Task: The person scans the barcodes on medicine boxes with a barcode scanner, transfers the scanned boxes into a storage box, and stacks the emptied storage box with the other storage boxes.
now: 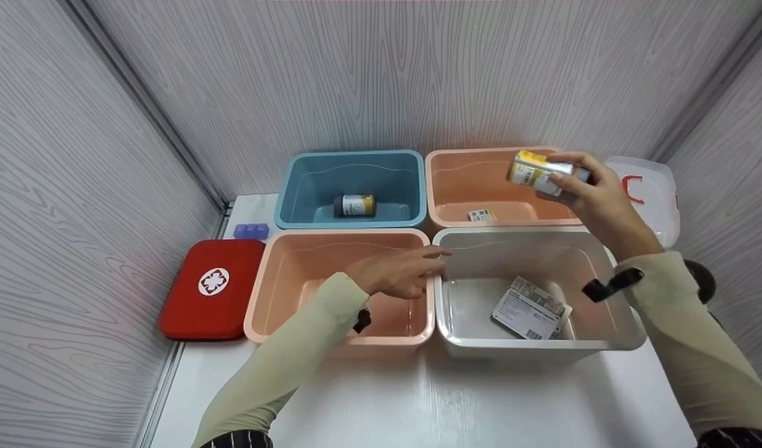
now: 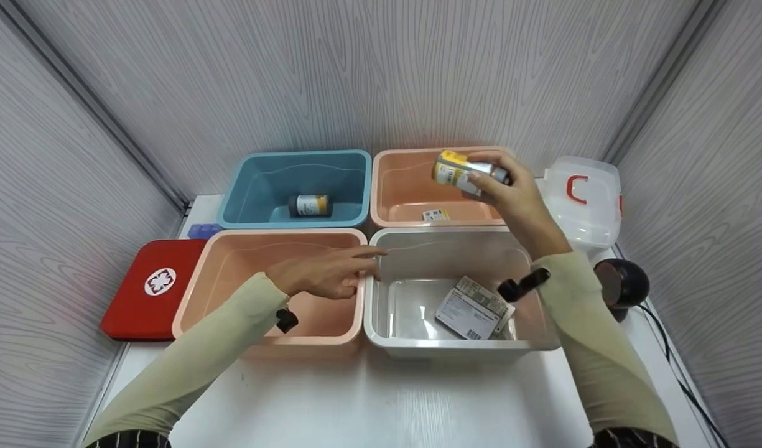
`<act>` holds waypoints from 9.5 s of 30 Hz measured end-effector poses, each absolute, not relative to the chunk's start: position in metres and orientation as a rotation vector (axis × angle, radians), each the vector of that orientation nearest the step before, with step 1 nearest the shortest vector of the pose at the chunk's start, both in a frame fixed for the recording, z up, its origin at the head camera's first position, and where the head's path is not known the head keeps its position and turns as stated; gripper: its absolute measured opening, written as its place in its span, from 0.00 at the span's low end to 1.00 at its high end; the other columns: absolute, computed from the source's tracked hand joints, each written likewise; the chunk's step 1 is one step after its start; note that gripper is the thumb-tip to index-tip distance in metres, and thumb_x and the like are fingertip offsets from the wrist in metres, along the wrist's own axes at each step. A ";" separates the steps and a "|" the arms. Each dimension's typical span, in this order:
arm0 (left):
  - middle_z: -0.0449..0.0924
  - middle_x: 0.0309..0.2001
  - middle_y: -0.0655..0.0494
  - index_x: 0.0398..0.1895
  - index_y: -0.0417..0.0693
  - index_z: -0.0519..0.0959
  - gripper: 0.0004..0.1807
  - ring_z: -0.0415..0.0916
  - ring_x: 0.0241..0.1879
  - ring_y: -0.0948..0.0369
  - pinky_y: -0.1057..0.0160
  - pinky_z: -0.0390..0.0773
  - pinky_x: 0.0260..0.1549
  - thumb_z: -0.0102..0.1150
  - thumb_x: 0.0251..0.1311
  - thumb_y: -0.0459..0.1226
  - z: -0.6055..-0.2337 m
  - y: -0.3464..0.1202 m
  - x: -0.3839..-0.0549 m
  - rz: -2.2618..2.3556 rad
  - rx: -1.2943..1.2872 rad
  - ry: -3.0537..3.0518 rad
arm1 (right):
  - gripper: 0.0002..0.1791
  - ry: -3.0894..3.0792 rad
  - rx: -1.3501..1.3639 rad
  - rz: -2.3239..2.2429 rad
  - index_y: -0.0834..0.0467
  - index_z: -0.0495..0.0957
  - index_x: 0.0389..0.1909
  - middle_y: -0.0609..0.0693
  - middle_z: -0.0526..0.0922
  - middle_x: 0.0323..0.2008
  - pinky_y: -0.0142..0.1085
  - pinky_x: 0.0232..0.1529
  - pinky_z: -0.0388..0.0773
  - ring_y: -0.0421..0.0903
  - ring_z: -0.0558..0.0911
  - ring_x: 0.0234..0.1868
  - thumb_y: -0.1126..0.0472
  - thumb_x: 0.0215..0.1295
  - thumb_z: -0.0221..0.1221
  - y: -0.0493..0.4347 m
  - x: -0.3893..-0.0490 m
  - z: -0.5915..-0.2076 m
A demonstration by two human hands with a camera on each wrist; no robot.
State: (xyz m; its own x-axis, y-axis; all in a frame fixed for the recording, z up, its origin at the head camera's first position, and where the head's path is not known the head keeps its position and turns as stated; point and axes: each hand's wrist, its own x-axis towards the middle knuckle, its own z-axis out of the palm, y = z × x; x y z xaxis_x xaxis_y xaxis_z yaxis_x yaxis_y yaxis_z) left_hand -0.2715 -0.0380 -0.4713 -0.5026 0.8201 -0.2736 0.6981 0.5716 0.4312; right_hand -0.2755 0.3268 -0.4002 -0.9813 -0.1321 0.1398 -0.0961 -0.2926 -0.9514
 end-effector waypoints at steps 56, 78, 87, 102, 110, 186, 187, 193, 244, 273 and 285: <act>0.52 0.88 0.52 0.70 0.55 0.77 0.27 0.66 0.80 0.49 0.50 0.76 0.71 0.59 0.69 0.28 -0.471 -0.042 -0.272 0.350 1.311 2.356 | 0.33 1.848 -0.296 -2.161 0.60 0.62 0.82 0.59 0.74 0.72 0.50 0.75 0.76 0.62 0.76 0.74 0.58 0.82 0.60 0.173 -0.363 -0.472; 0.49 0.89 0.59 0.70 0.58 0.75 0.27 0.67 0.79 0.51 0.51 0.78 0.69 0.61 0.71 0.31 -0.466 -0.038 -0.273 0.371 1.219 2.363 | 0.16 2.326 -0.671 -0.862 0.54 0.86 0.58 0.57 0.86 0.61 0.52 0.67 0.78 0.54 0.82 0.63 0.51 0.76 0.66 0.319 -0.286 -0.484; 0.48 0.89 0.58 0.70 0.58 0.77 0.27 0.70 0.75 0.52 0.53 0.81 0.62 0.60 0.71 0.29 -0.466 -0.038 -0.272 0.394 1.231 2.352 | 0.34 2.263 -0.565 -0.459 0.58 0.78 0.72 0.67 0.75 0.71 0.68 0.71 0.70 0.68 0.74 0.71 0.47 0.69 0.71 0.339 -0.276 -0.510; 0.50 0.89 0.56 0.70 0.59 0.76 0.26 0.64 0.81 0.49 0.50 0.75 0.73 0.60 0.72 0.31 -0.469 -0.039 -0.271 0.374 1.239 2.361 | 0.33 2.362 -0.511 -0.288 0.39 0.84 0.67 0.57 0.72 0.73 0.70 0.74 0.59 0.61 0.66 0.70 0.57 0.58 0.75 0.327 -0.268 -0.535; 0.50 0.89 0.60 0.69 0.63 0.76 0.26 0.63 0.82 0.51 0.50 0.76 0.73 0.59 0.72 0.31 -0.471 -0.039 -0.270 0.369 1.212 2.371 | 0.20 2.370 -0.927 -0.117 0.35 0.88 0.53 0.51 0.83 0.62 0.61 0.70 0.69 0.59 0.75 0.67 0.50 0.58 0.75 0.321 -0.267 -0.542; 0.49 0.89 0.57 0.72 0.58 0.76 0.27 0.61 0.84 0.48 0.47 0.70 0.77 0.59 0.72 0.31 -0.473 -0.040 -0.272 0.429 1.234 2.341 | 0.20 2.950 -0.576 -1.543 0.67 0.77 0.59 0.34 0.84 0.48 0.18 0.47 0.75 0.31 0.81 0.47 0.74 0.68 0.68 0.387 -0.225 -0.460; 0.49 0.89 0.56 0.72 0.58 0.76 0.27 0.60 0.84 0.48 0.47 0.70 0.78 0.59 0.72 0.30 -0.473 -0.040 -0.273 0.428 1.236 2.342 | 0.21 2.954 -0.568 -1.550 0.67 0.76 0.60 0.34 0.83 0.49 0.18 0.47 0.75 0.30 0.81 0.48 0.75 0.68 0.68 0.389 -0.224 -0.461; 0.49 0.89 0.58 0.71 0.62 0.75 0.27 0.58 0.84 0.50 0.47 0.69 0.79 0.58 0.73 0.31 -0.472 -0.041 -0.273 0.415 1.233 2.351 | 0.27 2.971 -0.617 -1.524 0.67 0.74 0.66 0.31 0.82 0.53 0.17 0.48 0.75 0.29 0.81 0.48 0.80 0.67 0.63 0.398 -0.220 -0.462; 0.50 0.89 0.56 0.70 0.56 0.77 0.26 0.64 0.81 0.48 0.48 0.73 0.75 0.60 0.71 0.30 -0.471 -0.041 -0.275 0.420 1.246 2.334 | 0.23 1.410 0.377 -2.947 0.48 0.71 0.67 0.48 0.82 0.51 0.35 0.47 0.89 0.44 0.91 0.45 0.73 0.80 0.55 0.474 -0.151 -0.565; 0.50 0.89 0.57 0.69 0.59 0.77 0.25 0.62 0.82 0.48 0.48 0.71 0.77 0.56 0.72 0.30 -0.472 -0.041 -0.275 0.431 1.224 2.336 | 0.31 3.106 0.425 -1.613 0.40 0.67 0.82 0.39 0.74 0.62 0.14 0.44 0.73 0.29 0.74 0.50 0.56 0.82 0.58 0.479 -0.180 -0.475; 0.49 0.89 0.59 0.69 0.61 0.76 0.25 0.60 0.84 0.49 0.47 0.70 0.78 0.58 0.73 0.31 -0.472 -0.041 -0.276 0.419 1.222 2.344 | 0.30 3.110 0.016 -1.812 0.52 0.76 0.75 0.36 0.75 0.55 0.17 0.44 0.79 0.30 0.81 0.47 0.66 0.75 0.66 0.443 -0.251 -0.427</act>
